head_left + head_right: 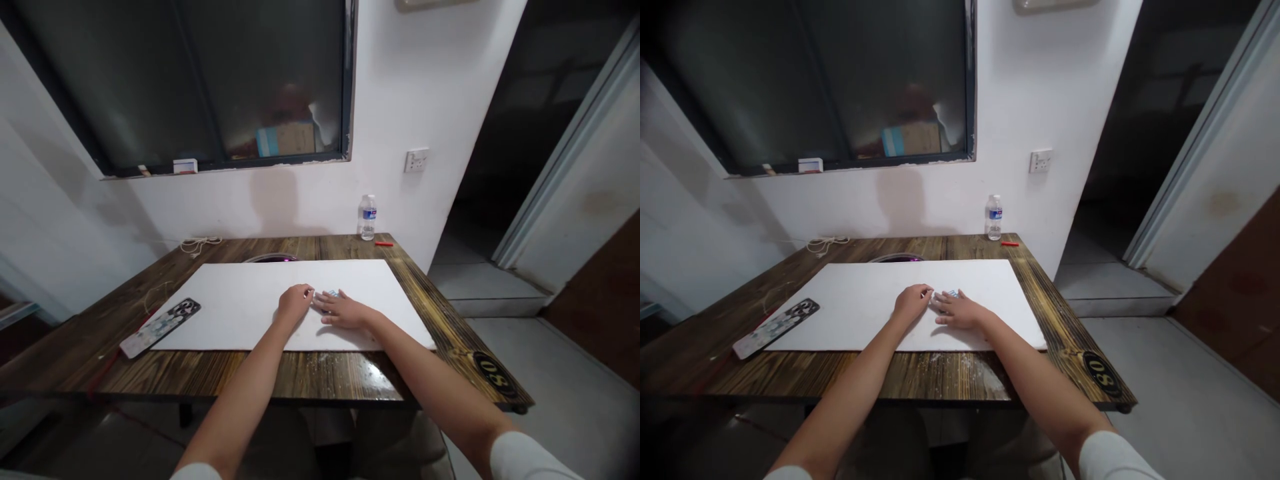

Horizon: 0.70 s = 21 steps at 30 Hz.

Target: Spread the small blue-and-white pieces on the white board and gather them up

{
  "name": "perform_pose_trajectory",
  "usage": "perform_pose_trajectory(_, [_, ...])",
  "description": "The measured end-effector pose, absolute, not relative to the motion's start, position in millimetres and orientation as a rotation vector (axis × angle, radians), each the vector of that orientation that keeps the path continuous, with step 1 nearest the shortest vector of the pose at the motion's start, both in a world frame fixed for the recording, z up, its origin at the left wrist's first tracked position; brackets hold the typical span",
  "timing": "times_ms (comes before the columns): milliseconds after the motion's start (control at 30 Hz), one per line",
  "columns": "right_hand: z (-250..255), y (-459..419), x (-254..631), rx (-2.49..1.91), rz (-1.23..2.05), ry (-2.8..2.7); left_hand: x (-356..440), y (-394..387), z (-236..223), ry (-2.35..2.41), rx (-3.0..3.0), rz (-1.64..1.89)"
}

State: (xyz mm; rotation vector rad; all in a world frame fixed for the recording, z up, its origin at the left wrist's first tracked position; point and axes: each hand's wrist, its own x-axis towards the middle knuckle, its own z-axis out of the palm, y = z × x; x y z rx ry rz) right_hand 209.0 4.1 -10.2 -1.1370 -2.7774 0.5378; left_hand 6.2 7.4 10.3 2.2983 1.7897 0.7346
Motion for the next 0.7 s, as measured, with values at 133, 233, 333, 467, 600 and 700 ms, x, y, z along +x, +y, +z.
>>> perform_pose_trajectory(133, [-9,6,211,-1.517,0.404,-2.568,7,9,8,1.636,2.375,0.77])
perform_pose_trajectory(233, [-8,9,216,-1.303,0.587,-2.687,8,8,9,1.385,2.479,0.764])
perform_pose_trajectory(333, [-7,12,222,-1.244,0.591,-2.676,5,8,12,1.009,2.579,0.546])
perform_pose_trajectory(467, [-3,13,230,-1.443,0.561,-2.633,-10,16,15,0.891,2.625,0.204])
perform_pose_trajectory(600, [-1,7,219,-1.121,0.797,-2.774,-26,24,9,1.401,2.545,0.088])
perform_pose_trajectory(700, [-5,4,208,-1.072,0.65,-2.79,-22,22,4,1.454,2.502,0.013])
